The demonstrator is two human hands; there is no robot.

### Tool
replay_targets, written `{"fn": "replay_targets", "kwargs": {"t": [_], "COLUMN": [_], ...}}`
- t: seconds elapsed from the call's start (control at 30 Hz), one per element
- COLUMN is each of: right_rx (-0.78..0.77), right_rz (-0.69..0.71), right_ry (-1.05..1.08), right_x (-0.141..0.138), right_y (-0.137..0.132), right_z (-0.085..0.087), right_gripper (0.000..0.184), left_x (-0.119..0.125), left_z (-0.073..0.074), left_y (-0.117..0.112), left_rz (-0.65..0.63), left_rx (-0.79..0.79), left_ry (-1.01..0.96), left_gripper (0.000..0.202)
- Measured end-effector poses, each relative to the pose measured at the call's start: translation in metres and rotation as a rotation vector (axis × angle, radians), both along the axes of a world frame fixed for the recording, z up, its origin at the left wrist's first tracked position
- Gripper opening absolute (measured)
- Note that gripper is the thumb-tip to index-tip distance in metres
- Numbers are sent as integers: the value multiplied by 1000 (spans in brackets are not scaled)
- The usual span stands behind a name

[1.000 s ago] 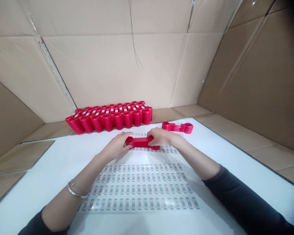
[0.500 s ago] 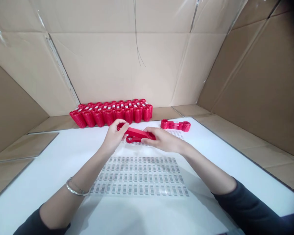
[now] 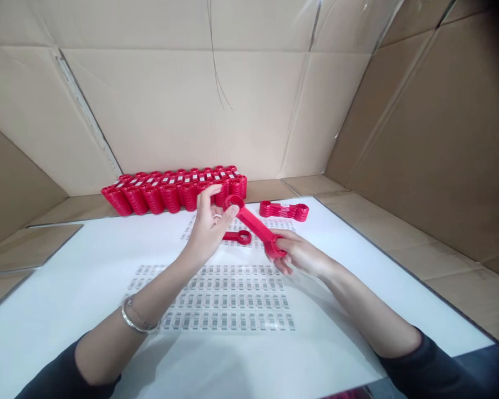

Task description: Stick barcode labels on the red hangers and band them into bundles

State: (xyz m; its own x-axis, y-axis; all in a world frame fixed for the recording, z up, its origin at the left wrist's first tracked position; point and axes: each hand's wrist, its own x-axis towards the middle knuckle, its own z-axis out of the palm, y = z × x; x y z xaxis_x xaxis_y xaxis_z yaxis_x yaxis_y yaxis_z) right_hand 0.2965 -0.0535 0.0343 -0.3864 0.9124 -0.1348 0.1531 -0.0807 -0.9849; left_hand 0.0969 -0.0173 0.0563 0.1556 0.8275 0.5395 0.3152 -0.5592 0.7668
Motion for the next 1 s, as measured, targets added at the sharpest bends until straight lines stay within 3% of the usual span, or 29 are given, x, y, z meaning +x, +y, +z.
{"fn": "replay_targets", "kwargs": {"t": [0.07,0.13,0.17,0.23,0.37,0.5,0.6,0.7,0.8,1.0], "right_rx": [56,83,88,79,67,27,6,47,136,165], "right_rz": [-177,-335,-393,-441,-402,-362,-321,-266,-205,-176], "right_ry": [16,38,45,40,3,-12,-81,-147,-200,-285], "right_x": [14,25,28,29,20,7,-3,-11,-16,-17], "right_y": [3,6,7,9,6,-1,-5,-8,-11,-14], "right_z": [-3,-5,-5,-5,-2,-3,-8,-15,-23,-30], "right_gripper": [11,9,8,7,6,6,10,14,17,18], "left_x": [11,21,25,30,16,-15,-28,-26,-21,-18], "left_z": [-9,-21,-26,-35,-37,-27,-29,-40,-49,-47], "left_y": [-11,-25,-32,-40,-40,-36,-38,-41,-43,-45], "left_rz": [27,-182,-282,-390,-403,-435,-381,-267,-234,-193], "left_rx": [44,43,20,-19,-102,-239,-283,-254,-198,-262], "left_ry": [103,419,566,788,977,1065,1010,947,939,903], "left_gripper": [32,23,28,39,43,36,26,24,24,30]}}
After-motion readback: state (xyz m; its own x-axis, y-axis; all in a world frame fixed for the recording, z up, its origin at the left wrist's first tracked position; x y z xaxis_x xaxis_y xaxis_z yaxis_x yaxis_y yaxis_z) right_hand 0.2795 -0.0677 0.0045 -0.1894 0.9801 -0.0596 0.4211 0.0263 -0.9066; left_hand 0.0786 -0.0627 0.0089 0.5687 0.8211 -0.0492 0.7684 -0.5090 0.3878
